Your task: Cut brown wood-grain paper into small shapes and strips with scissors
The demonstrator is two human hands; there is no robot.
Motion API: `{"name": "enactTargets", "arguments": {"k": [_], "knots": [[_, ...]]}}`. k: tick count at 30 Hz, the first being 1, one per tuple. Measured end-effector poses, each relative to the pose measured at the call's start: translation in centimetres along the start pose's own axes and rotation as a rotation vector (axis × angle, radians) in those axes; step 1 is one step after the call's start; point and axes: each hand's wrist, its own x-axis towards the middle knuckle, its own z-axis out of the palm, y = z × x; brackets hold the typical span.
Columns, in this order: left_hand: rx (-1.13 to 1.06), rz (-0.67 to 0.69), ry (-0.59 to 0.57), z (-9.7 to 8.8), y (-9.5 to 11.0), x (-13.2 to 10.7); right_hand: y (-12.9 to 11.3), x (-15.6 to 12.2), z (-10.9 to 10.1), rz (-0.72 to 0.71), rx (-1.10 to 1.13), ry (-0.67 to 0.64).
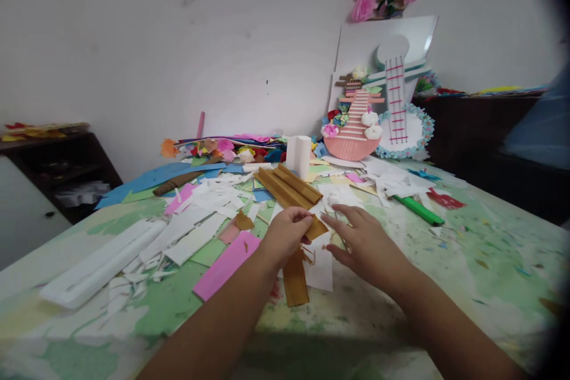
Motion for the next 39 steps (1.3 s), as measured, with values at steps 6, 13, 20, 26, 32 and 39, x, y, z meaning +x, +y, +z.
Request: {"name": "enactTargets", "arguments": {"k": [6, 13, 20, 26, 32, 39], "knots": [[-0.173, -0.013, -0.018, -0.1, 0.2, -0.2, -0.2, 2.4, 0.3, -0.307, 0.253, 0.100], [-0.230, -0.062, 0.010, 0.1, 0.5, -0.4, 0.7, 3.8, 2.8, 0.120, 0.858, 0.201], [-0.328, -0.093, -0.025, 0.4, 0.2, -0.8, -0.3, 3.3, 3.7, 0.345, 1.168, 0.153], [-0.327, -0.082, -0.079, 0.4, -0.1, -0.9, -0.1, 2.9, 3.2, 0.369, 1.195, 0.142], [-0.297, -0.099, -0.079, 0.5, 0.0, -0.9, 0.1, 2.6, 3.2, 0.320, 1.220, 0.149], [-0.266, -0.102, -0.083, 0.6, 0.3, -1.2, -0.1, 2.6, 2.6, 0.375, 1.294, 0.133]]}}
